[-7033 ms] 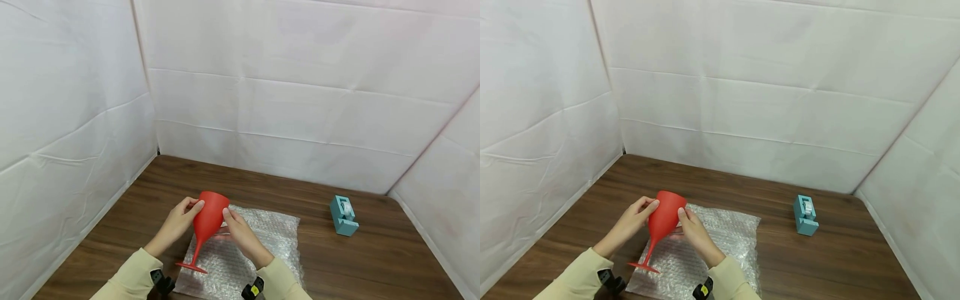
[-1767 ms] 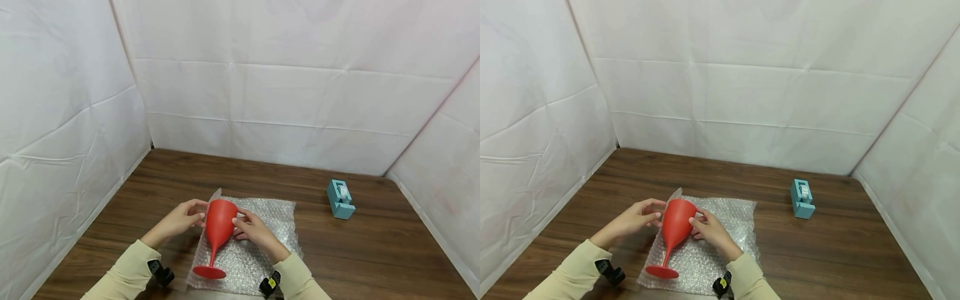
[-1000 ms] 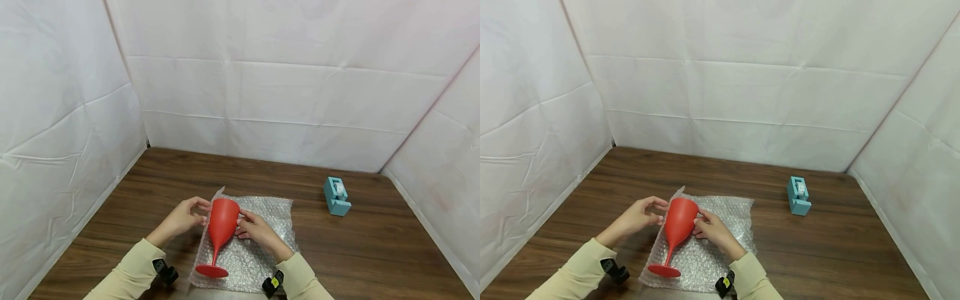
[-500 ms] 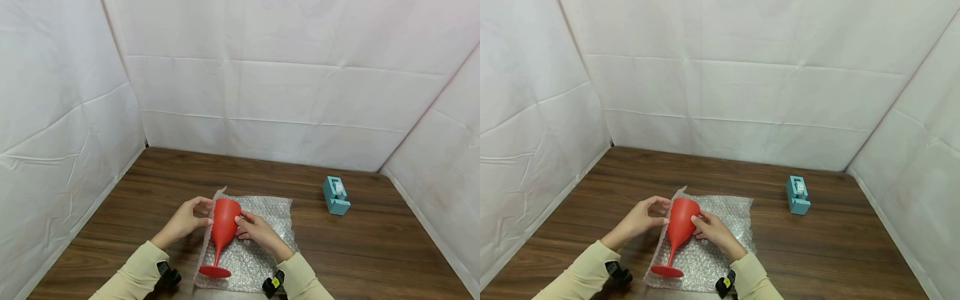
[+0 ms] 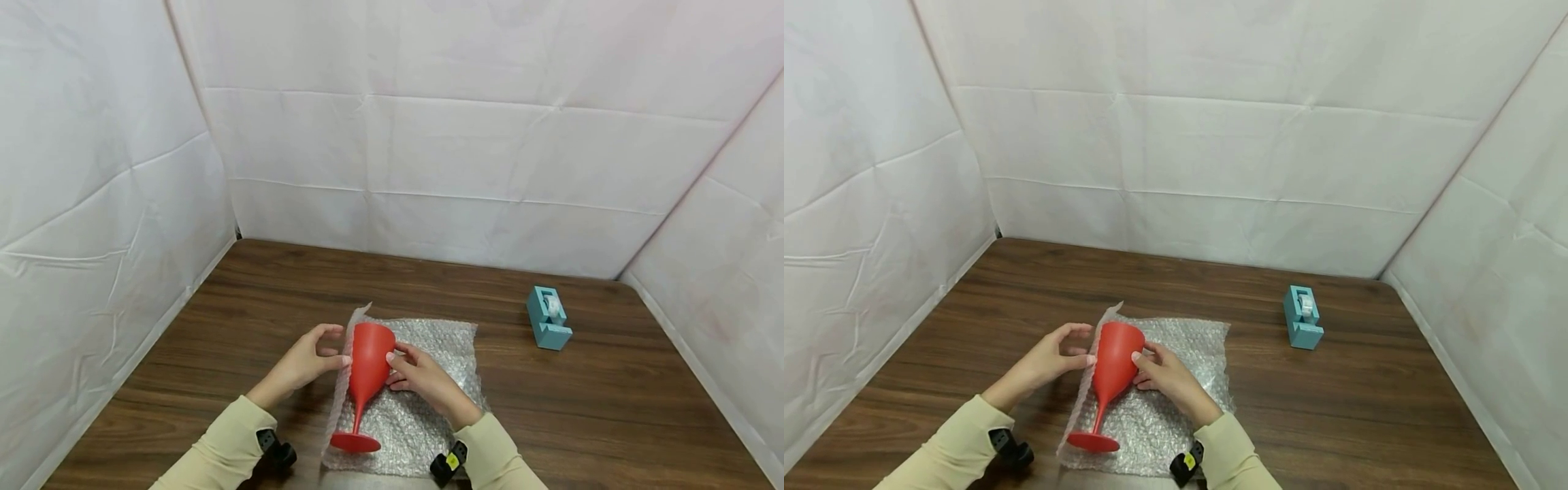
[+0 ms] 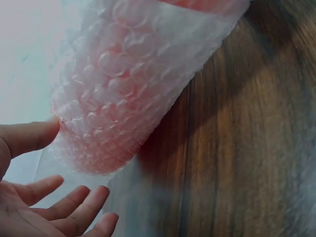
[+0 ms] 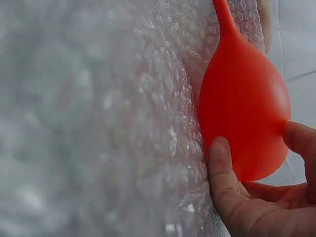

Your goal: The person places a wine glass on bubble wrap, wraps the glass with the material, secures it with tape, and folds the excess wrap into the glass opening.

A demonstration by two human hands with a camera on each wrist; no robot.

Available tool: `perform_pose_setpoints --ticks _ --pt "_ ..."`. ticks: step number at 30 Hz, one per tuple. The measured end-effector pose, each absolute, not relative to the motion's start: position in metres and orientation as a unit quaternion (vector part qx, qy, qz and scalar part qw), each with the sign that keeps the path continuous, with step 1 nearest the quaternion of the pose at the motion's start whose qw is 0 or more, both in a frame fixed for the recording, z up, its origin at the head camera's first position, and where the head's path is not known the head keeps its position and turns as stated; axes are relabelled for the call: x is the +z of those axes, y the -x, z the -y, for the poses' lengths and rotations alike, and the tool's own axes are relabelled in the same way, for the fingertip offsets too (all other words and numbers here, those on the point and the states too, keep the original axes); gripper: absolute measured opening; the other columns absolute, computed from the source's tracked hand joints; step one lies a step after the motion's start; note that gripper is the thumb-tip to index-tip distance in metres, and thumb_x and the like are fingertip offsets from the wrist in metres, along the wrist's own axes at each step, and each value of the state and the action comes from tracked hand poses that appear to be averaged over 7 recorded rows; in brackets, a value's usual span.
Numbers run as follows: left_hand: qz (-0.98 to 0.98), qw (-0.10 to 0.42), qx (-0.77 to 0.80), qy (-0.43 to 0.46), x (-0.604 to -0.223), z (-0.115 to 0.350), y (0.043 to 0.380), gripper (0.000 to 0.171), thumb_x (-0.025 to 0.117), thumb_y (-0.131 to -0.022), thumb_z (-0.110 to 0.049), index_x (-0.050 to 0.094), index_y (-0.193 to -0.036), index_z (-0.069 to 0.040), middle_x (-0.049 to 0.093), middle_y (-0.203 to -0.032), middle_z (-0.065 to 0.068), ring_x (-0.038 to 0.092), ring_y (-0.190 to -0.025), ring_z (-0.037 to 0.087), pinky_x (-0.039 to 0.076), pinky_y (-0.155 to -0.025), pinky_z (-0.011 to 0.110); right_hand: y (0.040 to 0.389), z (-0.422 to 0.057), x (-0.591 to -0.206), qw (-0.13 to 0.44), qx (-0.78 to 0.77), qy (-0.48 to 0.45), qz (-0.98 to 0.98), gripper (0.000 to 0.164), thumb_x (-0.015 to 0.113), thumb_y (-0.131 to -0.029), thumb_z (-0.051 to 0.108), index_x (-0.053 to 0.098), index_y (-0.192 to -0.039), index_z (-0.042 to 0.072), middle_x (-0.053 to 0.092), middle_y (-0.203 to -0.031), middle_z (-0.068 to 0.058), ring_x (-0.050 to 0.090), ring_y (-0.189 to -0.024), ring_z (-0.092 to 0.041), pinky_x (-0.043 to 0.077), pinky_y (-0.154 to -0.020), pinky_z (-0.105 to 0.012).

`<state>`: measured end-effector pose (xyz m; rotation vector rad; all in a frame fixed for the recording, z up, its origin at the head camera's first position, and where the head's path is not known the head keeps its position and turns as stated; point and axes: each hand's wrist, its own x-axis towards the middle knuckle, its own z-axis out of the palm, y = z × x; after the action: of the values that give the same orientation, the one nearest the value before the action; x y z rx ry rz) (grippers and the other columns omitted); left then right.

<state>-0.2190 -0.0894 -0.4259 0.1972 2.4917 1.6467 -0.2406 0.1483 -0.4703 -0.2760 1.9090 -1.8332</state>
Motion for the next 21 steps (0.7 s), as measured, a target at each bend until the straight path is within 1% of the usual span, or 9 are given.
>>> perform_pose_setpoints --ticks 4,8,14,21 --pt "-0.818 0.108 0.561 -0.068 -0.429 0.088 0.22 0.066 0.071 -0.087 -0.014 0.038 -0.14 0.007 0.045 -0.14 0.029 0.058 -0.116 0.041 0.052 -0.091 0.045 0.24 -0.15 -0.47 0.238 -0.673 0.102 -0.693 0.066 0.056 -0.097 0.029 0.028 -0.146 -0.006 0.057 -0.112 -0.016 0.062 -0.083 -0.013 0.055 -0.081 -0.031" --pt "-0.816 0.123 0.561 -0.064 -0.429 0.088 0.22 0.068 0.069 -0.088 -0.018 0.037 -0.142 0.007 0.043 -0.142 0.029 0.058 -0.117 0.038 0.05 -0.095 0.046 0.239 -0.152 -0.469 0.238 -0.674 0.1 -0.692 0.067 0.057 -0.097 0.029 0.027 -0.146 -0.006 0.057 -0.11 -0.014 0.062 -0.083 -0.014 0.055 -0.081 -0.031" --pt "-0.817 0.129 0.559 -0.059 -0.429 0.085 0.219 0.068 0.069 -0.089 -0.022 0.037 -0.142 0.006 0.045 -0.141 0.028 0.055 -0.12 0.038 0.049 -0.094 0.047 0.238 -0.155 -0.469 0.233 -0.677 0.095 -0.692 0.067 0.057 -0.097 0.029 0.028 -0.146 -0.006 0.057 -0.11 -0.013 0.062 -0.083 -0.014 0.055 -0.081 -0.032" --pt "-0.816 0.135 0.56 -0.051 -0.428 0.079 0.219 0.069 0.069 -0.089 -0.025 0.037 -0.143 0.004 0.046 -0.141 0.026 0.054 -0.121 0.039 0.051 -0.092 0.047 0.235 -0.157 -0.469 0.229 -0.677 0.091 -0.693 0.062 0.053 -0.099 0.024 0.028 -0.145 -0.008 0.058 -0.105 -0.009 0.061 -0.081 -0.012 0.055 -0.079 -0.03"
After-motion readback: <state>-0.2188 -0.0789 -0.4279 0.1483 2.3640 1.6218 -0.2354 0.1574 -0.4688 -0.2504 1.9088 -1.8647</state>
